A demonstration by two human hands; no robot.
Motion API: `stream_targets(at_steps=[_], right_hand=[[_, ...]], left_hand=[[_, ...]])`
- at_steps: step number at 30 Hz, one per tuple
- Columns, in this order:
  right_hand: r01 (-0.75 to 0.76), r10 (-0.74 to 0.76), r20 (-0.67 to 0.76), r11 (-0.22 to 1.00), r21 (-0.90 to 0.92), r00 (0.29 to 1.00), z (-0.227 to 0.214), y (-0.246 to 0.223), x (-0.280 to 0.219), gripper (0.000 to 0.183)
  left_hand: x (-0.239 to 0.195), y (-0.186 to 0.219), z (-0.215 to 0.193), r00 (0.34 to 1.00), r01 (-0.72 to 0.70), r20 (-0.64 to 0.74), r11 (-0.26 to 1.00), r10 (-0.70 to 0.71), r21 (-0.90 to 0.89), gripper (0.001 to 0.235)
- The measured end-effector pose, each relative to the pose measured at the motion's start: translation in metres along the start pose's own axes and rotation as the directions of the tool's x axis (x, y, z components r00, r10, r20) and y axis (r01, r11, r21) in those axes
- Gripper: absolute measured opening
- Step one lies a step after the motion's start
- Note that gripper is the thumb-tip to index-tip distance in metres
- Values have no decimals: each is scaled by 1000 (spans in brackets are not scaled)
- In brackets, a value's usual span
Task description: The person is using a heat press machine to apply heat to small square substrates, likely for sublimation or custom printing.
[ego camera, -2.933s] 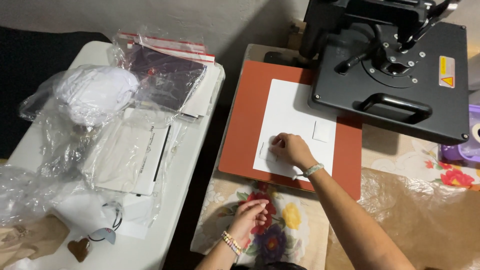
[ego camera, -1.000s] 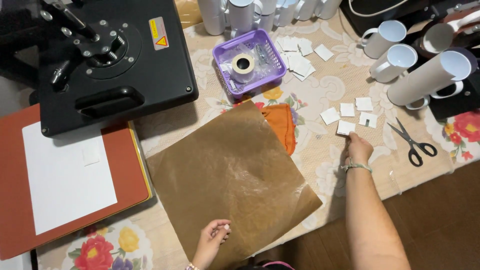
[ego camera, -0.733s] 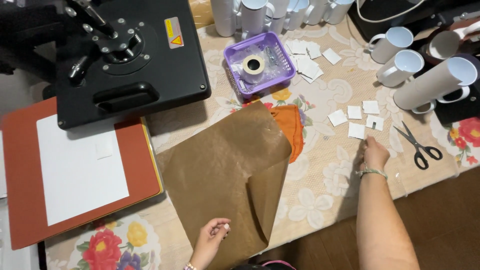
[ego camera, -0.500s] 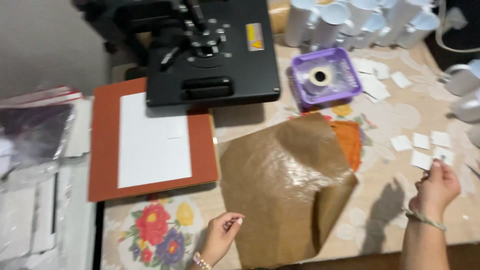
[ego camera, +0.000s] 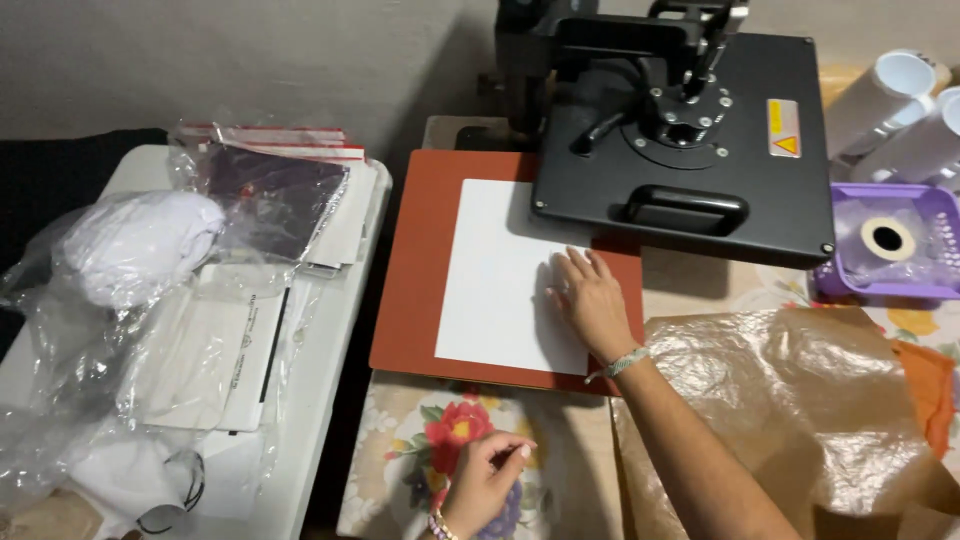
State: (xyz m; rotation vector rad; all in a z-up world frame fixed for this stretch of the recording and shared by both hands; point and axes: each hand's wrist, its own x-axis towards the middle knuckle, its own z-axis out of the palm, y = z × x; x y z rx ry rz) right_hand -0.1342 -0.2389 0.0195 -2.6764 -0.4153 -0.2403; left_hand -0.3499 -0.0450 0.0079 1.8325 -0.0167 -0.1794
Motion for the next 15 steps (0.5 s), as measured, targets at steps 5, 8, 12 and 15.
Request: stream_targets(at_steps=[5, 8, 12, 15], right_hand=[[4, -1, 23, 991, -134, 1000, 20, -3, -2, 68], [14, -3, 69, 989, -149, 998, 22, -14, -23, 71], [195, -190, 57, 976, -99, 980, 12, -52, -69, 79], [278, -261, 152, 954, -110, 953, 8, -68, -106, 87]], left_hand=[[-13, -32, -17, 966, 251, 86, 965, -244, -75, 17], [-9, -36, -22, 941, 325, 135, 940, -310, -103, 17], [10, -51, -16, 848, 530, 211, 766, -487, -364, 15], [18, -20, -21, 802, 561, 164, 629, -574, -539, 18]])
